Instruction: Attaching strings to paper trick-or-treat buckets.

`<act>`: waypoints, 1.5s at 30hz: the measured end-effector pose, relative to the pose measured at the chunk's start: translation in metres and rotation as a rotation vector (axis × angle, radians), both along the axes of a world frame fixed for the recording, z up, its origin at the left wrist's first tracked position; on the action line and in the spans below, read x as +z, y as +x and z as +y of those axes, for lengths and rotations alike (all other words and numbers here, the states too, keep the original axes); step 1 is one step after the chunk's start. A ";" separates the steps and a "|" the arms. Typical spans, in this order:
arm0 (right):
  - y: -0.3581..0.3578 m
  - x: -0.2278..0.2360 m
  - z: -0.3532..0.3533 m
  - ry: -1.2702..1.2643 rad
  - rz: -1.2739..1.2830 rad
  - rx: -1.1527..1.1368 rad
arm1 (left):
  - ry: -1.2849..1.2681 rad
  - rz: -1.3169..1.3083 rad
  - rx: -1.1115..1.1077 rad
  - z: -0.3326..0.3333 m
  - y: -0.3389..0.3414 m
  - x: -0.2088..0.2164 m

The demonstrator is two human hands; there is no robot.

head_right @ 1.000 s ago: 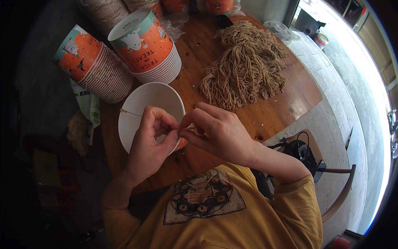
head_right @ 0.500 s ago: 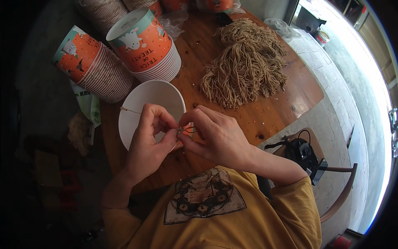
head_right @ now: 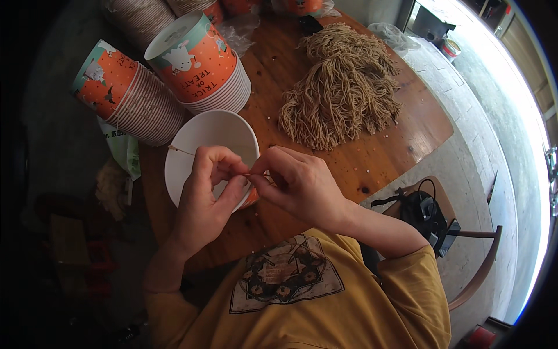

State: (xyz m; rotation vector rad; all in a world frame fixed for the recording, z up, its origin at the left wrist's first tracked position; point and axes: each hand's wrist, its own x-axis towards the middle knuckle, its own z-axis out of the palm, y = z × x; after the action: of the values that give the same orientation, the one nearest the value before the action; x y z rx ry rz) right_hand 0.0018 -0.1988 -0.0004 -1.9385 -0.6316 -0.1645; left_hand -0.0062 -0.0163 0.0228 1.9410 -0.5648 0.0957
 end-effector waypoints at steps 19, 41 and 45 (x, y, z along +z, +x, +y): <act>-0.003 -0.002 0.001 0.025 -0.022 -0.016 | 0.279 -0.312 0.141 -0.006 -0.014 -0.001; 0.001 -0.015 0.000 0.005 -0.315 0.001 | 0.121 -0.165 0.086 -0.006 -0.011 -0.005; 0.002 -0.014 0.000 -0.011 -0.358 0.006 | 0.139 -0.151 0.066 -0.005 -0.010 -0.002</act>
State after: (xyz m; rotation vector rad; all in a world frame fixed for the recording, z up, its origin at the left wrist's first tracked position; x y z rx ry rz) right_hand 0.0035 -0.1990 -0.0141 -1.9324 -0.8729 -0.5133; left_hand -0.0160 -0.0211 0.0209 2.1000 -0.6200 0.2525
